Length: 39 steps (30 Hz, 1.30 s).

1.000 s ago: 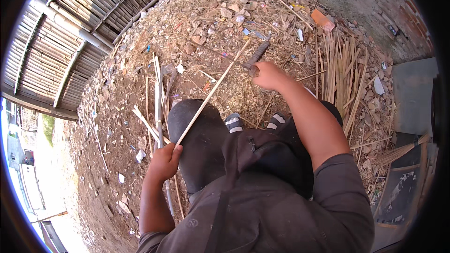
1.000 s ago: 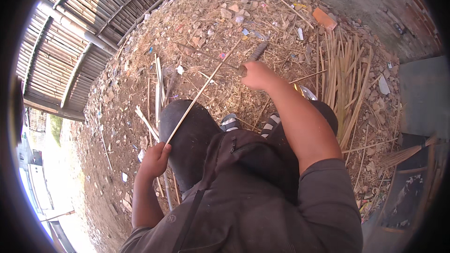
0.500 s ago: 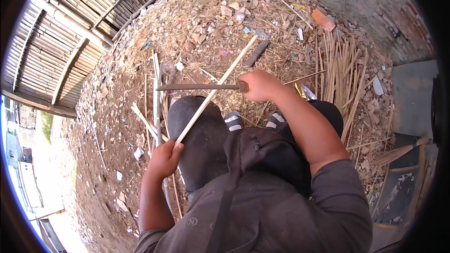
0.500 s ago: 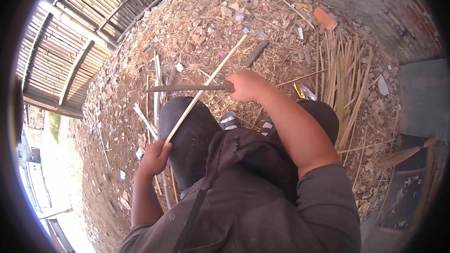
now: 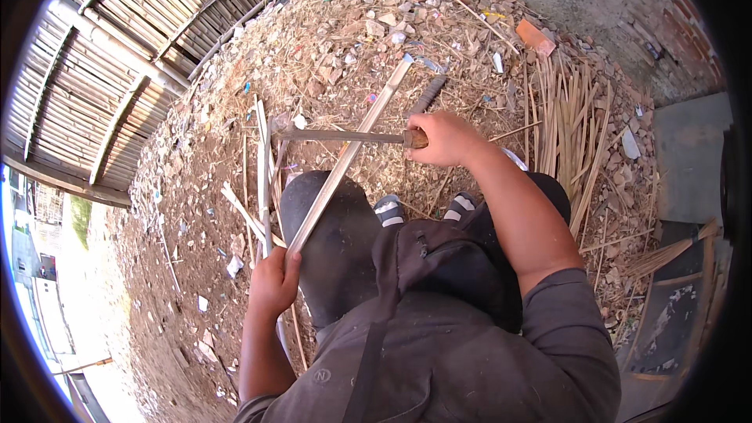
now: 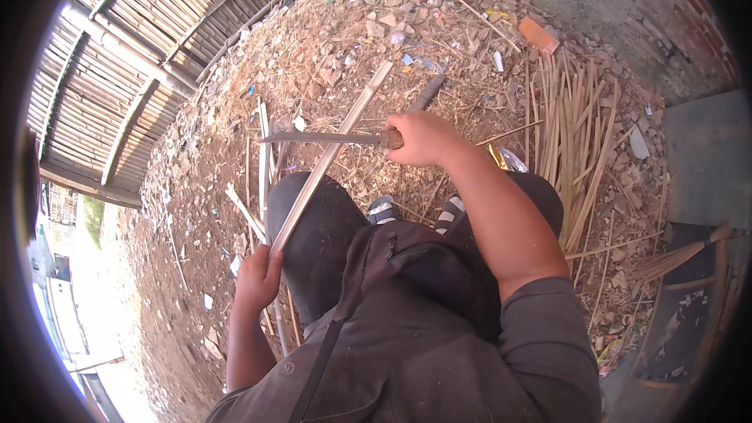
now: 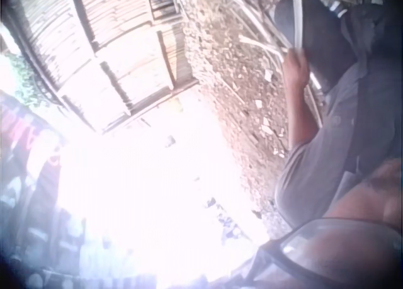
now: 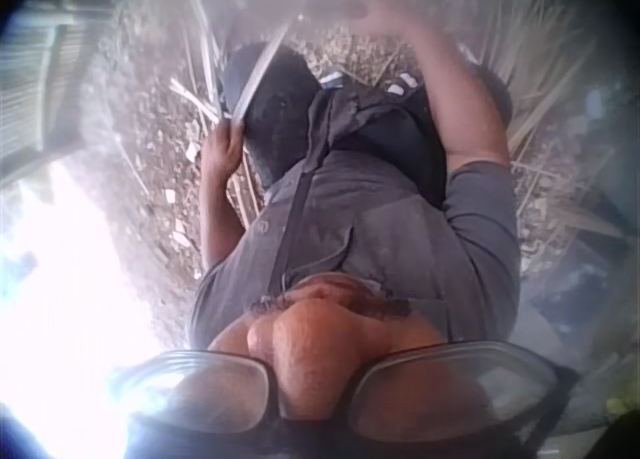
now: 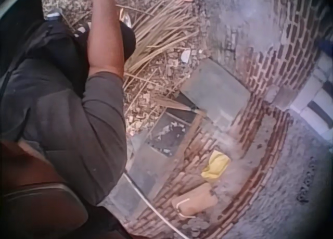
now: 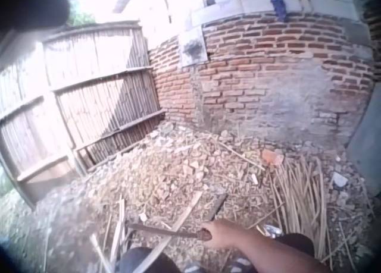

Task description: The person scrapes a bamboo strip using a knife, shaving along the length of the strip while holding it in hand.

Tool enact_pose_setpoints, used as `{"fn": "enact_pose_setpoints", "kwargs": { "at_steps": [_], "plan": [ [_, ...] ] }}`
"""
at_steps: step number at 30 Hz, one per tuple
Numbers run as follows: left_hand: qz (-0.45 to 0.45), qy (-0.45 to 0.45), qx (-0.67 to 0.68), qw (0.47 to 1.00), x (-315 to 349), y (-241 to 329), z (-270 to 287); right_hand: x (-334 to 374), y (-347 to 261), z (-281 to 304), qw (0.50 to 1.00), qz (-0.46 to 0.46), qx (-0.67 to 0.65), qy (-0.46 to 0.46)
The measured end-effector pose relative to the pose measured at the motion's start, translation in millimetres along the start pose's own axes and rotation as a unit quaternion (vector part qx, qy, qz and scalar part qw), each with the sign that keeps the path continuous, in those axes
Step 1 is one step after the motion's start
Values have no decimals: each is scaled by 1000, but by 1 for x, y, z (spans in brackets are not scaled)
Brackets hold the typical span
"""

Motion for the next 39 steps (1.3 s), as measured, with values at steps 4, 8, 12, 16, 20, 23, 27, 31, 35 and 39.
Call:
{"fn": "enact_pose_setpoints", "kwargs": {
  "at_steps": [4, 8, 12, 16, 20, 23, 27, 31, 35, 39],
  "plan": [
    [28, 57, -57, 996, 9, 4, 8, 1, -8, 10, 999, -21, 28, -30],
    [74, 68, -48, 994, 18, 10, 11, 3, -10, 10, 1000, -14, 4, -1],
    [58, 66, 16, 996, 18, 12, 3, 4, -16, 6, 1000, -6, 23, -1],
    [69, 56, 17, 996, 20, 5, -4, 5, -19, -3, 999, 31, 27, -10],
    [71, 29, 17, 997, 18, 1, -7, 4, -26, -10, 999, 27, 23, -23],
    [74, 23, 17, 997, 18, 3, -7, 6, -39, -8, 997, 17, 43, -54],
    [80, 43, 68, 994, 20, 3, -10, 4, -23, -10, 996, 25, 64, -49],
    [75, 41, 4, 996, 18, 1, -15, 3, -20, -13, 995, -5, 63, -79],
    [51, 30, 1, 998, 16, -7, -17, 1, -40, -19, 986, -24, 104, -126],
    [29, 24, -7, 999, 11, -12, -20, -11, 7, -26, 991, -107, -1, -78]
  ]
}}
Point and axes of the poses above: each hand's wrist, its own x-axis away from the middle knuckle, its own z-axis out of the back of the hand, y = z × x, the point moved 4 cm from there along -x, towards the middle knuckle, and after that the axes turned 1 degree about y, right-handed, at the moved point
